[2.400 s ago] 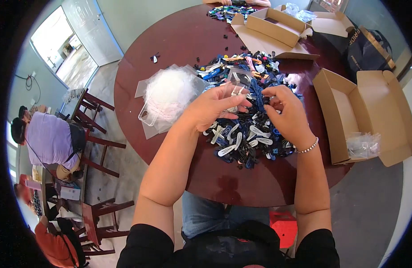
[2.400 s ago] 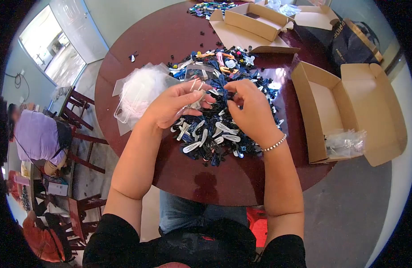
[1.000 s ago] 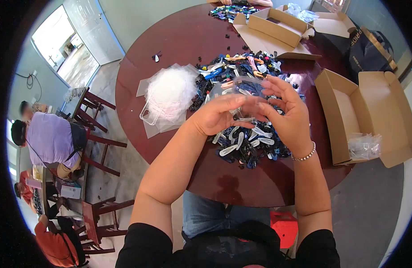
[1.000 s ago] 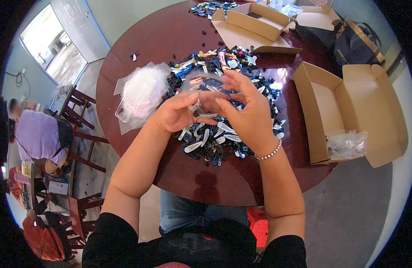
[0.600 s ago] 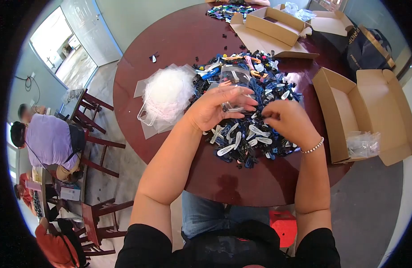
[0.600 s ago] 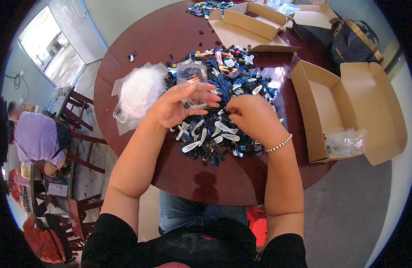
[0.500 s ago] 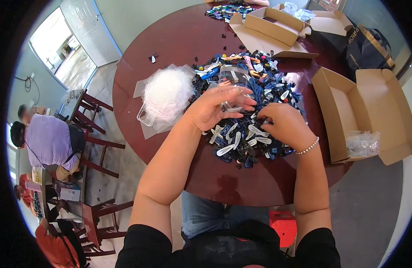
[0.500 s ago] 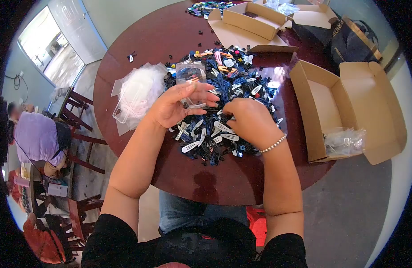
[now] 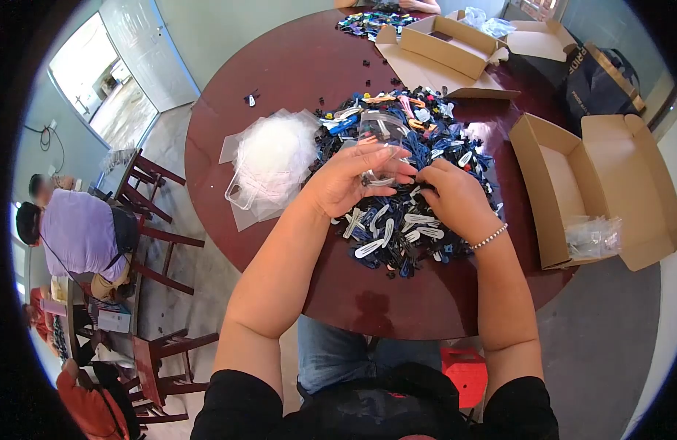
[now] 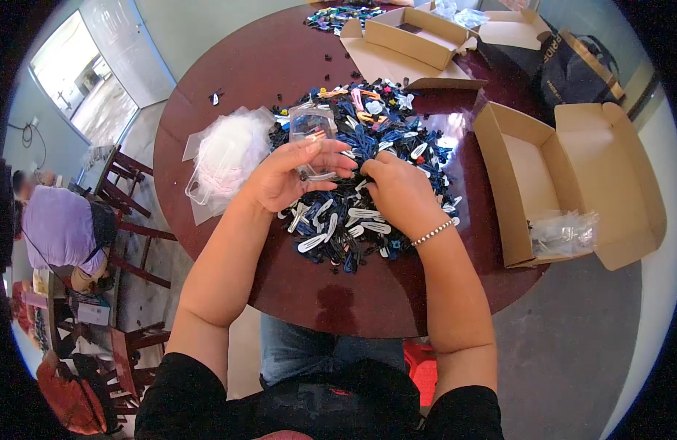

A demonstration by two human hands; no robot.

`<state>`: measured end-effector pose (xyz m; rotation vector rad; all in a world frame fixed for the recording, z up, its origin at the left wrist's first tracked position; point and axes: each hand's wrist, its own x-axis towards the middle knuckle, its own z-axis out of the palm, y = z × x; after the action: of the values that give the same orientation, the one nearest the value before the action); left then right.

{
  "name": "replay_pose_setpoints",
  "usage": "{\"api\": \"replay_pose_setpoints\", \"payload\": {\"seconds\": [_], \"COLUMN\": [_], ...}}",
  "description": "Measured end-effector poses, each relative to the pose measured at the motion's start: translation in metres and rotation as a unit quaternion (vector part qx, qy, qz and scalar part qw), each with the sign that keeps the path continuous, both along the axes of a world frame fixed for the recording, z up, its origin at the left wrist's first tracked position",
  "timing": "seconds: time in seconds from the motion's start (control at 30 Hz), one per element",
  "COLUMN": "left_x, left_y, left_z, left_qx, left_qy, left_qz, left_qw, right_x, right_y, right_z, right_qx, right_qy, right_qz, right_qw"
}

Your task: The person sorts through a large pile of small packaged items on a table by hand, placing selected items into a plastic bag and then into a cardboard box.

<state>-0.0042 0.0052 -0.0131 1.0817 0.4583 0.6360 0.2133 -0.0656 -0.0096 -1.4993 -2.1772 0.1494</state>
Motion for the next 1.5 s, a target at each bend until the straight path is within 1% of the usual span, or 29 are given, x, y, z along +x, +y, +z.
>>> {"api": "replay_pose_setpoints", "payload": {"seconds": [0.1,0.2,0.27,0.3,0.33,0.4,0.43,0.47,0.53,0.57,0.6,0.67,0.7,0.73,0.77,0.8,0.83,0.9,0.93,1.0,1.03,1.07,1.13,1.27,1.33,1.37,1.4,1.47,1.5], "left_x": [0.001,0.0,0.0,0.0,0.001,0.002,0.003,0.004,0.005,0.006,0.007,0.007,0.007,0.007,0.007,0.007,0.007,0.006,0.005,0.004,0.003,0.003,0.003,0.003,0.002,0.002,0.001,0.0,0.0], "left_y": [-0.002,-0.003,-0.005,-0.006,-0.006,-0.008,-0.01,-0.01,-0.011,-0.011,-0.011,-0.01,-0.01,-0.01,-0.01,-0.01,-0.011,-0.014,-0.014,-0.01,-0.008,-0.007,-0.008,-0.001,0.003,0.002,0.001,0.002,0.001], "left_z": [0.001,0.002,0.006,0.006,0.007,0.008,0.009,0.008,0.004,0.002,0.001,-0.002,-0.003,-0.003,-0.003,-0.002,-0.002,0.0,0.001,0.0,-0.001,0.0,0.002,-0.001,-0.006,-0.005,-0.004,-0.005,-0.003], "left_qx": [0.01,0.015,0.016,0.016,0.012,0.007,0.023,0.039,0.048,0.063,0.078,0.064,0.064,0.065,0.065,0.051,0.037,0.031,0.026,0.017,0.006,0.008,0.036,0.04,0.034,0.023,0.026,0.03,0.031], "left_qy": [0.012,0.015,0.025,0.024,0.023,0.024,0.04,0.056,0.061,0.064,0.066,0.061,0.061,0.061,0.062,0.061,0.061,0.051,0.041,0.036,0.032,0.03,0.063,0.05,0.016,0.016,0.024,0.031,0.024], "left_qz": [-0.001,-0.002,-0.004,-0.002,-0.005,-0.01,-0.023,-0.037,-0.056,-0.074,-0.091,-0.096,-0.098,-0.098,-0.098,-0.091,-0.085,-0.086,-0.085,-0.095,-0.108,-0.109,-0.058,-0.054,-0.064,-0.064,-0.061,-0.057,-0.058], "left_qw": [1.0,1.0,1.0,1.0,1.0,1.0,0.999,0.997,0.995,0.993,0.991,0.991,0.991,0.991,0.991,0.993,0.994,0.995,0.995,0.995,0.994,0.994,0.996,0.996,0.997,0.998,0.998,0.997,0.998], "right_x": [0.0,0.003,0.002,-0.001,-0.005,-0.013,-0.013,-0.015,-0.019,-0.016,-0.017,-0.02,-0.022,-0.026,-0.029,-0.031,-0.03,-0.022,-0.019,-0.013,-0.011,-0.01,-0.003,0.023,0.042,0.048,0.056,0.086,0.104], "right_y": [0.003,0.006,0.005,0.003,-0.001,-0.008,-0.007,-0.009,-0.012,-0.01,-0.01,-0.011,-0.013,-0.015,-0.018,-0.019,-0.019,-0.017,-0.015,-0.01,-0.008,-0.008,-0.01,-0.021,-0.025,-0.029,-0.035,-0.05,-0.059], "right_z": [-0.005,-0.004,0.007,0.011,0.017,0.026,0.023,0.024,0.027,0.028,0.026,0.024,0.028,0.032,0.036,0.038,0.036,0.028,0.026,0.026,0.026,0.026,0.032,0.06,0.073,0.078,0.08,0.085,0.086], "right_qx": [0.017,0.049,0.072,0.046,0.046,0.147,0.166,0.165,0.212,0.235,0.235,0.109,0.08,0.08,0.054,0.028,0.028,-0.035,-0.034,0.068,0.101,0.103,0.089,0.182,0.217,0.245,0.247,0.323,0.326], "right_qy": [-0.001,0.027,0.163,0.241,0.24,0.33,0.34,0.34,0.277,0.193,0.194,0.322,0.362,0.362,0.355,0.349,0.349,0.299,0.298,0.265,0.273,0.27,0.367,0.397,0.388,0.389,0.383,0.293,0.287], "right_qz": [-0.014,-0.004,-0.018,-0.035,-0.034,0.014,0.039,0.037,0.05,0.051,0.049,0.027,0.045,0.045,0.038,0.03,0.03,0.041,0.042,0.078,0.066,0.066,-0.029,-0.131,-0.167,-0.185,-0.189,-0.252,-0.251], "right_qw": [1.0,0.998,0.984,0.969,0.969,0.932,0.925,0.925,0.936,0.951,0.951,0.94,0.928,0.928,0.932,0.936,0.936,0.953,0.953,0.959,0.954,0.955,0.925,0.89,0.88,0.869,0.87,0.864,0.865]}}
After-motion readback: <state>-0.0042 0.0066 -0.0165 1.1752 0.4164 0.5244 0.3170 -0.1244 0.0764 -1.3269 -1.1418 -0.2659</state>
